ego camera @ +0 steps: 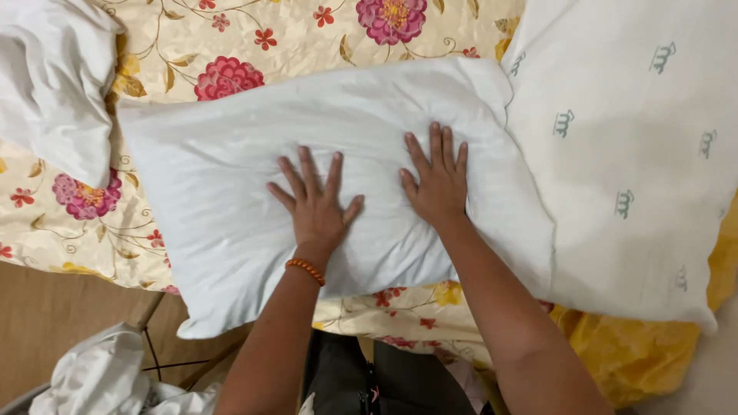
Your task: The person places a white pillow onto a bed and inserts it into a white pillowcase. They smooth the case over the pillow, adjust the edges, and then place the finished pillow next to another pillow on the bed.
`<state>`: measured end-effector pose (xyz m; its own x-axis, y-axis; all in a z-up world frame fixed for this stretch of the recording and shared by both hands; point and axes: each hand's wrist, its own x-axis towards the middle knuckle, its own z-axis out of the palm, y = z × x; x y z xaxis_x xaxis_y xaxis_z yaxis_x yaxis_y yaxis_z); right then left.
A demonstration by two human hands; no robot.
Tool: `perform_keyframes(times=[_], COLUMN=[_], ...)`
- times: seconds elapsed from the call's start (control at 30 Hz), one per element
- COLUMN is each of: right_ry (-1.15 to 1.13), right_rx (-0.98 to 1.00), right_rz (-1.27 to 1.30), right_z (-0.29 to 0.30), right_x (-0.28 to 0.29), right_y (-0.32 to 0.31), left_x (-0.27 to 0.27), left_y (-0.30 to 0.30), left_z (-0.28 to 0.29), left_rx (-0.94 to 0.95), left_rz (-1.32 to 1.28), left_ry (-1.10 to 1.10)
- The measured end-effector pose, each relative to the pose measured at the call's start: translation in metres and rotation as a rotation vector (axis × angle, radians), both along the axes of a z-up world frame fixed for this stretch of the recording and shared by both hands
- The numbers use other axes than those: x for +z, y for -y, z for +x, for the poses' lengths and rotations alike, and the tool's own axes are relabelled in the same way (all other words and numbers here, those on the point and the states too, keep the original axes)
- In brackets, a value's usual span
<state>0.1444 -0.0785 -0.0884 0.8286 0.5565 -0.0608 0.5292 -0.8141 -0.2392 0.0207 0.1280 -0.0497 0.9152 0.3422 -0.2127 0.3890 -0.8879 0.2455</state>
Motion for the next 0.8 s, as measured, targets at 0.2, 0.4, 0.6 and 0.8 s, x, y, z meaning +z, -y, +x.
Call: perform_keyframes(times=[0.2, 0.4, 0.6, 0.8], right_ry=[-0.102, -0.142, -0.145, -0.12], right_rx=[0.017, 0.03, 0.012, 0.017], right_rz=[-0.054, -0.027, -0.011, 0.054], right_z=[0.023, 0.033, 0.035, 0.017], right_x=[-0.036, -0.045, -0.045, -0.014], right_y=[0.014, 0.005, -0.002, -0.003], left_x=[-0.015, -0.029, -0.03, -0.009], left_y=[0.018, 0.017, 0.018, 0.028], left_z=[0.03, 0.048, 0.046, 0.023], left_rx=[-0.001, 0.044, 0.062, 0.089], left_rz=[0.071, 0.088, 0.102, 0.077], left_ry=[-0.23, -0.392, -0.372, -0.208])
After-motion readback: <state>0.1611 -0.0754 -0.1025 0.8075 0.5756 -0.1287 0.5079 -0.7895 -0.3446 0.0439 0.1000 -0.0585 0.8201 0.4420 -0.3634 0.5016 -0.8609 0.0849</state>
